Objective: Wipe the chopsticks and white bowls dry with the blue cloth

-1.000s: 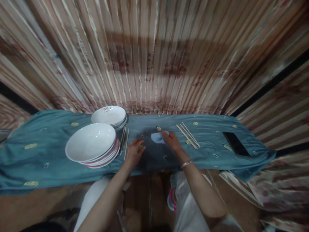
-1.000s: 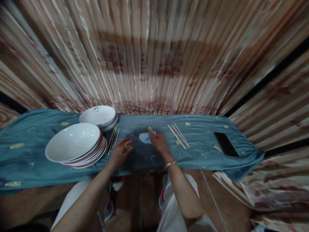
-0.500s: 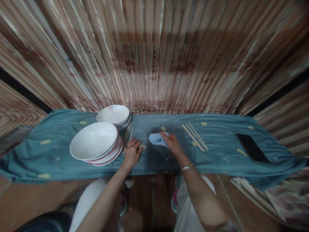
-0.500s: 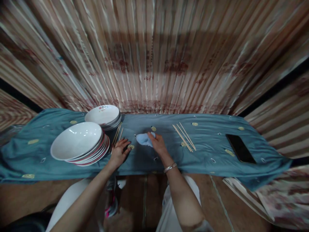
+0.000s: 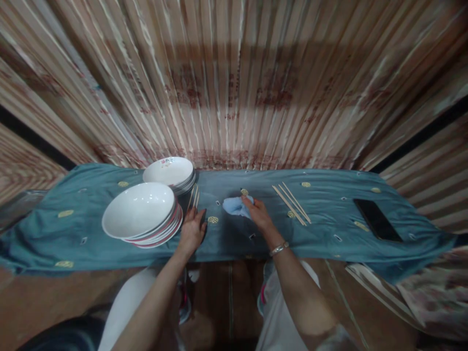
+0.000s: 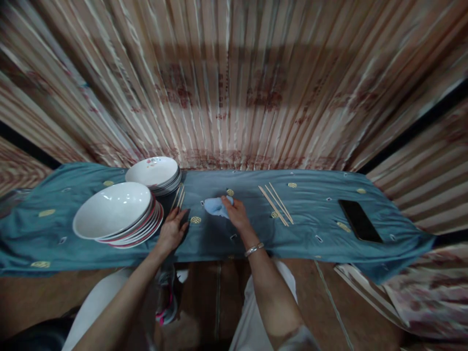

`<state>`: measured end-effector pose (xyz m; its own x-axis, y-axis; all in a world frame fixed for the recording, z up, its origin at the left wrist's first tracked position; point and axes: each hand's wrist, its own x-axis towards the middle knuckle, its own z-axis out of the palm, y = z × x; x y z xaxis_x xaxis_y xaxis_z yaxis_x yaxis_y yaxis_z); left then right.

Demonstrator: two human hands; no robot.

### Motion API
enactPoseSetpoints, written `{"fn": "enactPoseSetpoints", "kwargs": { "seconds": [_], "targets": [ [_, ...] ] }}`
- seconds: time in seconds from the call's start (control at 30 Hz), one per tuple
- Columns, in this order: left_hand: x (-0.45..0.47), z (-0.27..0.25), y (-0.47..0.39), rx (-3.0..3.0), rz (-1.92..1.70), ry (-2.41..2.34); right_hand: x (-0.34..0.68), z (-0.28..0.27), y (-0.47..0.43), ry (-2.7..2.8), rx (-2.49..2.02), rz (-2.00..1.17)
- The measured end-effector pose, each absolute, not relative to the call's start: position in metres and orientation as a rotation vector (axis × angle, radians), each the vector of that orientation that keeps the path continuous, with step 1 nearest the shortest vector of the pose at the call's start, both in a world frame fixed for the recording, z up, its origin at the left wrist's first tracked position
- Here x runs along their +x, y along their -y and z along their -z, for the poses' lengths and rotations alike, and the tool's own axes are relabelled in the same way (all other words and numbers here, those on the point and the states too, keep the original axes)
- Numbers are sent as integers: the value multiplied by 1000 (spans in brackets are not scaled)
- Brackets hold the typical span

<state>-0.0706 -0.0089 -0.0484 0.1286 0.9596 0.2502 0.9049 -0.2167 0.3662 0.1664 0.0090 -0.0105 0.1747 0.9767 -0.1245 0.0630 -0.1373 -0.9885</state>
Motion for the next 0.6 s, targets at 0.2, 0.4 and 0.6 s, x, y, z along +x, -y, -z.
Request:
{"fn": "enactPoseSetpoints", "kwargs": {
  "seconds": [0.2,0.4,0.6],
  "targets": [
    [-70,41,10,2293,-613,-1863,164,10,-10,1087,-1435,-1126],
    [-57,44,12,2310,-671,-1784,164,9,-10,1080,-1441,-1111],
    [-50,46,9,2219,-739,-1671,170,3,-12,1028,-1417,-1014]
  ]
}}
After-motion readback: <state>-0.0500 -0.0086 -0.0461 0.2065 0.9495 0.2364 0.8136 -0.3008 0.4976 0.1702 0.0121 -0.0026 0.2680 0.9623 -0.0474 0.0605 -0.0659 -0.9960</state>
